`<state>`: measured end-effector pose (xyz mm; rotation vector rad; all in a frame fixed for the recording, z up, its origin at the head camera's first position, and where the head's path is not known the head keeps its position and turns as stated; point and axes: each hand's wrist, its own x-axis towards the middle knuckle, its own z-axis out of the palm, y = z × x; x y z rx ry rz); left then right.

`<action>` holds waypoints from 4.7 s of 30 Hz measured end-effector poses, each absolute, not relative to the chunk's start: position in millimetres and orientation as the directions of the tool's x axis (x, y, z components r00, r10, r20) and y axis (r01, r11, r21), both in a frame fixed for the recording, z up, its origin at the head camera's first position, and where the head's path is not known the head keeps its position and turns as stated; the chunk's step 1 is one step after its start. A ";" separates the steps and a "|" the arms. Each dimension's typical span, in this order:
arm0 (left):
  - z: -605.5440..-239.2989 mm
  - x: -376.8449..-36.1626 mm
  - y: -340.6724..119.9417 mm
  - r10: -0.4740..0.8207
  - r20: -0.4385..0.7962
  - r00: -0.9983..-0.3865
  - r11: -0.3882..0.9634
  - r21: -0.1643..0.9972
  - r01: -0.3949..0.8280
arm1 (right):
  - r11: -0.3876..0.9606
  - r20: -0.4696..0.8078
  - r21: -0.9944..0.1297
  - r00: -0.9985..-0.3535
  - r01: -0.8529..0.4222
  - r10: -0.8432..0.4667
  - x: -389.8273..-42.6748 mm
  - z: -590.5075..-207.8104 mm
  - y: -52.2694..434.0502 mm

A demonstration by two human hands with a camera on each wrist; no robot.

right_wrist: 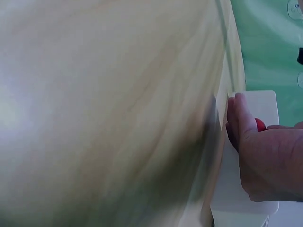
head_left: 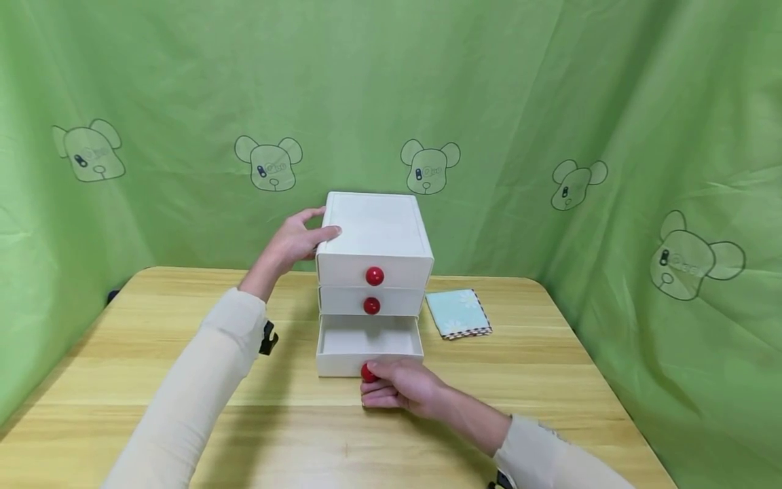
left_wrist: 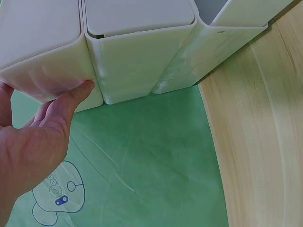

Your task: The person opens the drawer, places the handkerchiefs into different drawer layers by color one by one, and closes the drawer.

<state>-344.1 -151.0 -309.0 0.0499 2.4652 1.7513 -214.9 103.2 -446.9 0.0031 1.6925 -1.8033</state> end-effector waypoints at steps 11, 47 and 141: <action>-309.3 -343.3 -150.1 0.097 -0.092 -0.991 0.336 0.940 -0.055 | 0.078 -0.463 -0.874 -0.772 0.480 -0.436 -187.2 -448.8 103.7; -306.7 -342.3 -152.0 0.095 -0.099 -0.991 0.344 0.937 -0.060 | 0.080 -0.483 -0.864 -0.771 0.498 -0.415 -139.3 -451.0 104.1; -308.9 -343.7 -147.2 0.079 -0.099 -0.992 0.358 0.932 -0.065 | 0.264 -0.256 -0.930 -0.966 0.257 0.039 -340.8 -453.5 296.0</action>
